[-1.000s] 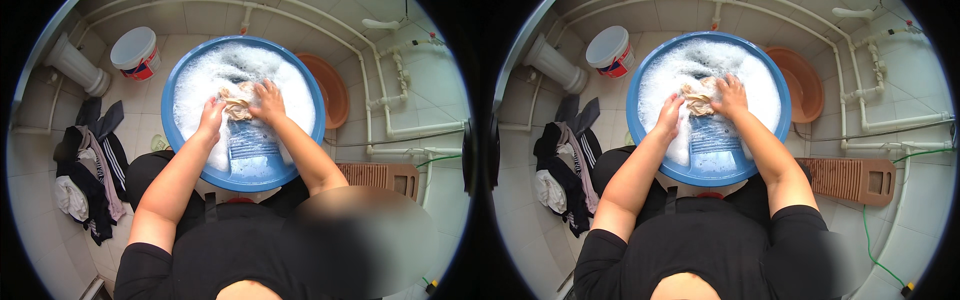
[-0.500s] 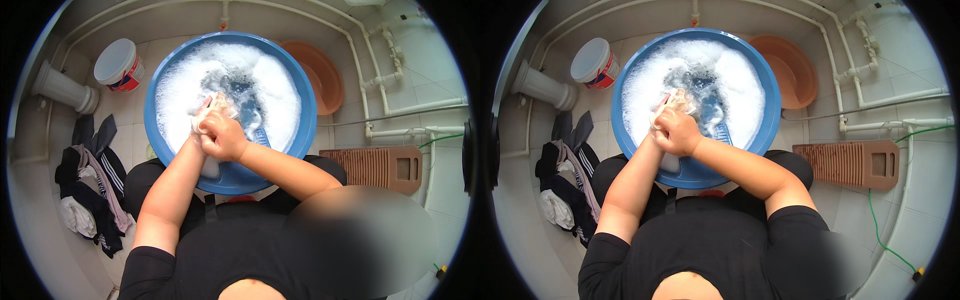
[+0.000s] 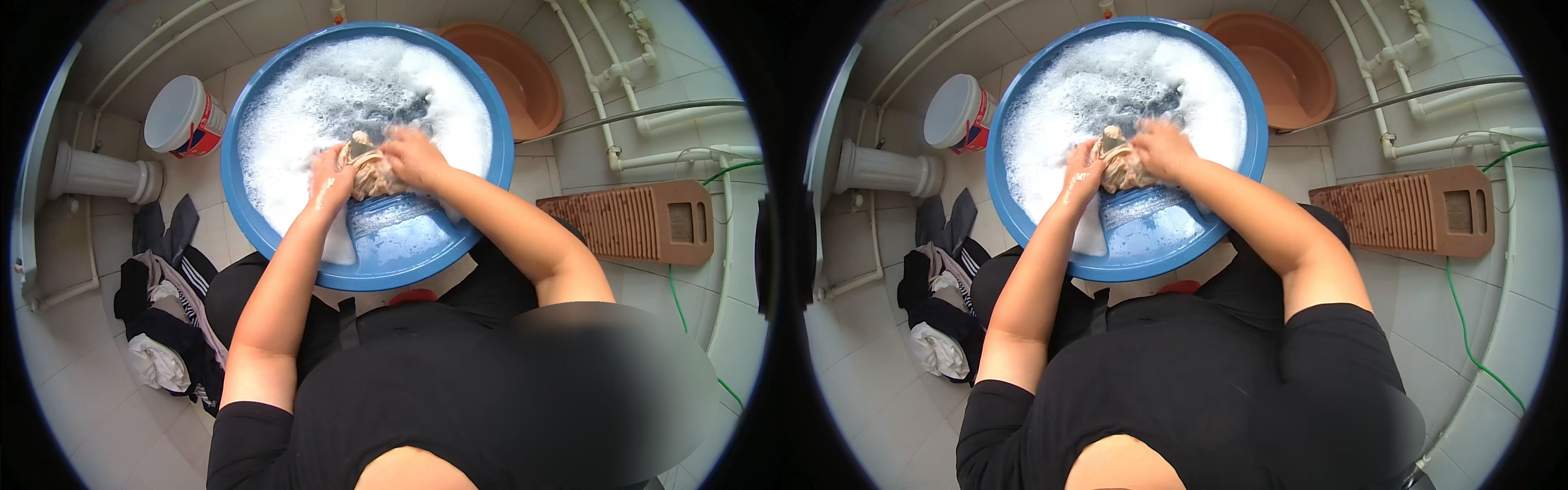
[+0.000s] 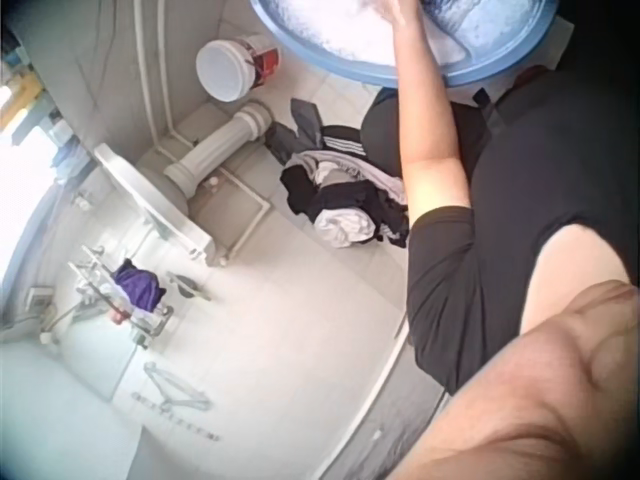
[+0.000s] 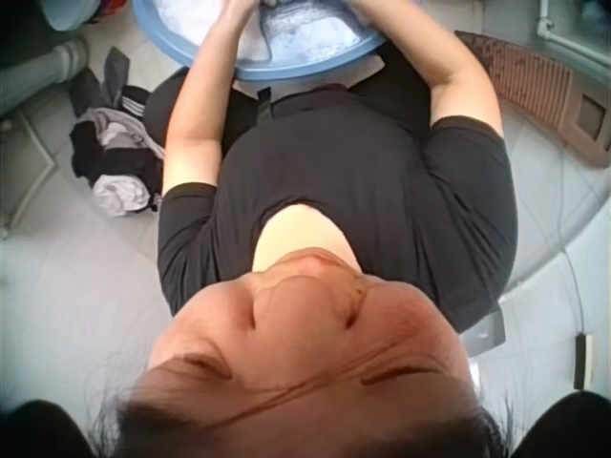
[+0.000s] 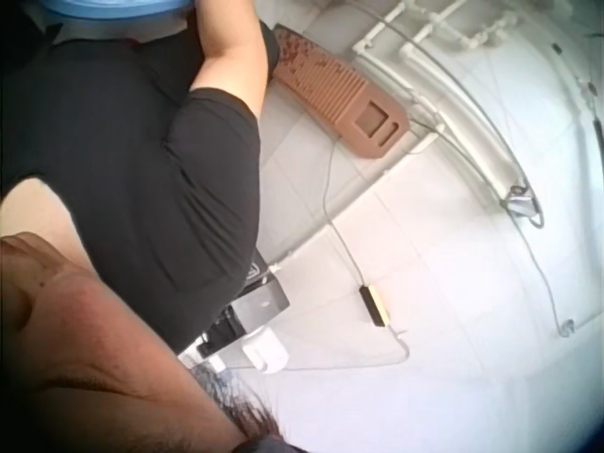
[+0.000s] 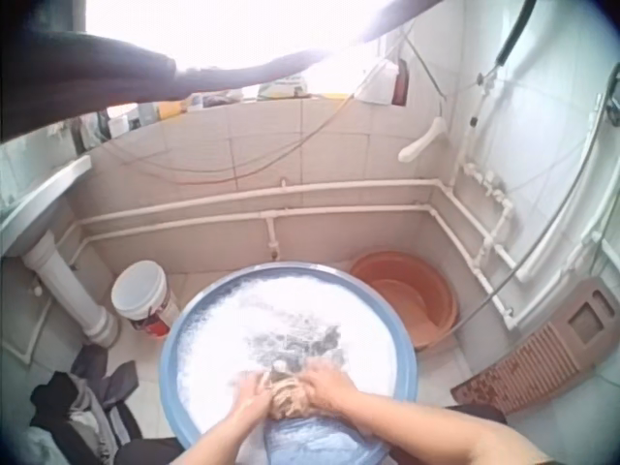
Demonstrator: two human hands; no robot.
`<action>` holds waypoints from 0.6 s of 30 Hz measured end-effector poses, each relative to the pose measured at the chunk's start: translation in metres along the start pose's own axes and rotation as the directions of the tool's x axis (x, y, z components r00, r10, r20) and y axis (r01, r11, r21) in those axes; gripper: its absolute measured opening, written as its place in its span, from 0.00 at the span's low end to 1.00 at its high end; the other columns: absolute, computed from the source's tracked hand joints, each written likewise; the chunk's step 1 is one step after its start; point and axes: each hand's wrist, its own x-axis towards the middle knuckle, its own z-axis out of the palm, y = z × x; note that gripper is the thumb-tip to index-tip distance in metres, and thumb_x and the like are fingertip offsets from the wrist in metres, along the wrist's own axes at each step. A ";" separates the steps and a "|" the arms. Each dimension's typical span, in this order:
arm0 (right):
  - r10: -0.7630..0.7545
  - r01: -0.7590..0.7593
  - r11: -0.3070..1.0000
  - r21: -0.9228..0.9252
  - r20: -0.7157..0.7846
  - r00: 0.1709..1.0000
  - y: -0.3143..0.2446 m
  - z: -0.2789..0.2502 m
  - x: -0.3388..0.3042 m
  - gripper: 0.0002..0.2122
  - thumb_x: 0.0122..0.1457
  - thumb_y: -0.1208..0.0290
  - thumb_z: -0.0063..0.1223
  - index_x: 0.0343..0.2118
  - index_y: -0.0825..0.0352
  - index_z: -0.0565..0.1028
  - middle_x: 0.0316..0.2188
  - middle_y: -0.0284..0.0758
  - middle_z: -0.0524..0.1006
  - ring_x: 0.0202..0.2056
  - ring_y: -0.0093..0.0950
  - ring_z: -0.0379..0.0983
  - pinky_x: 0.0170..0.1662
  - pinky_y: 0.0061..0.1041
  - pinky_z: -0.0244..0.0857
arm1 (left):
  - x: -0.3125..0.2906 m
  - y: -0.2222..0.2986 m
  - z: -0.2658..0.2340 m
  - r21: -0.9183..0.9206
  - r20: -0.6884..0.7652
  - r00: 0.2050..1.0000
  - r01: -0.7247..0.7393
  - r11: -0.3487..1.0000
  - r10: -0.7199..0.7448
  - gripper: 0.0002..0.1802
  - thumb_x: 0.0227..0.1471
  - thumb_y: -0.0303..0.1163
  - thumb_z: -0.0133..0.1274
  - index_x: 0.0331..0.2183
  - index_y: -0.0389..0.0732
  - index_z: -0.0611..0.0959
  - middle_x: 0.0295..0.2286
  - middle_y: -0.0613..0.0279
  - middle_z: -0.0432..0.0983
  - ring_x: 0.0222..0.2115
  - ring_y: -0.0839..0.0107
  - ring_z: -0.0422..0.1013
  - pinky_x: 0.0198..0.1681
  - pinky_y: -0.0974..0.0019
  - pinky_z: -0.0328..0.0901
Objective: The person washes clothes by hand in a blue basin filled with soapy water. They use a handheld shower hose to rinse the clothes and scrub them against a washboard. The person handles a dark garment and a white t-shirt, scrubbing and rinsing them in the basin.
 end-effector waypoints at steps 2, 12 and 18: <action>-0.175 0.114 0.936 0.333 0.158 0.972 -0.017 -0.017 -0.012 0.08 0.47 0.65 0.48 0.28 0.62 0.75 0.36 0.40 0.72 0.39 0.41 0.68 0.41 0.35 0.64 | -0.008 0.027 -0.016 -0.604 0.350 0.936 0.259 0.754 -0.041 0.17 0.48 0.33 0.45 0.41 0.37 0.73 0.34 0.54 0.72 0.35 0.68 0.68 0.37 0.71 0.62; -0.120 0.106 0.992 0.062 0.284 0.951 -0.026 -0.005 0.000 0.10 0.49 0.61 0.44 0.24 0.61 0.73 0.24 0.38 0.74 0.29 0.38 0.72 0.34 0.36 0.65 | 0.004 0.028 0.005 0.515 0.175 0.981 -0.168 0.840 0.089 0.15 0.51 0.43 0.41 0.35 0.43 0.73 0.32 0.51 0.69 0.35 0.52 0.65 0.40 0.51 0.57; -0.048 0.052 0.999 0.014 -0.204 0.978 -0.017 0.008 -0.025 0.07 0.41 0.63 0.52 0.21 0.59 0.73 0.35 0.37 0.71 0.39 0.39 0.66 0.40 0.38 0.58 | -0.002 0.030 0.002 0.092 0.061 0.962 -0.272 0.958 0.268 0.12 0.50 0.36 0.45 0.29 0.37 0.76 0.32 0.49 0.70 0.37 0.53 0.65 0.45 0.57 0.57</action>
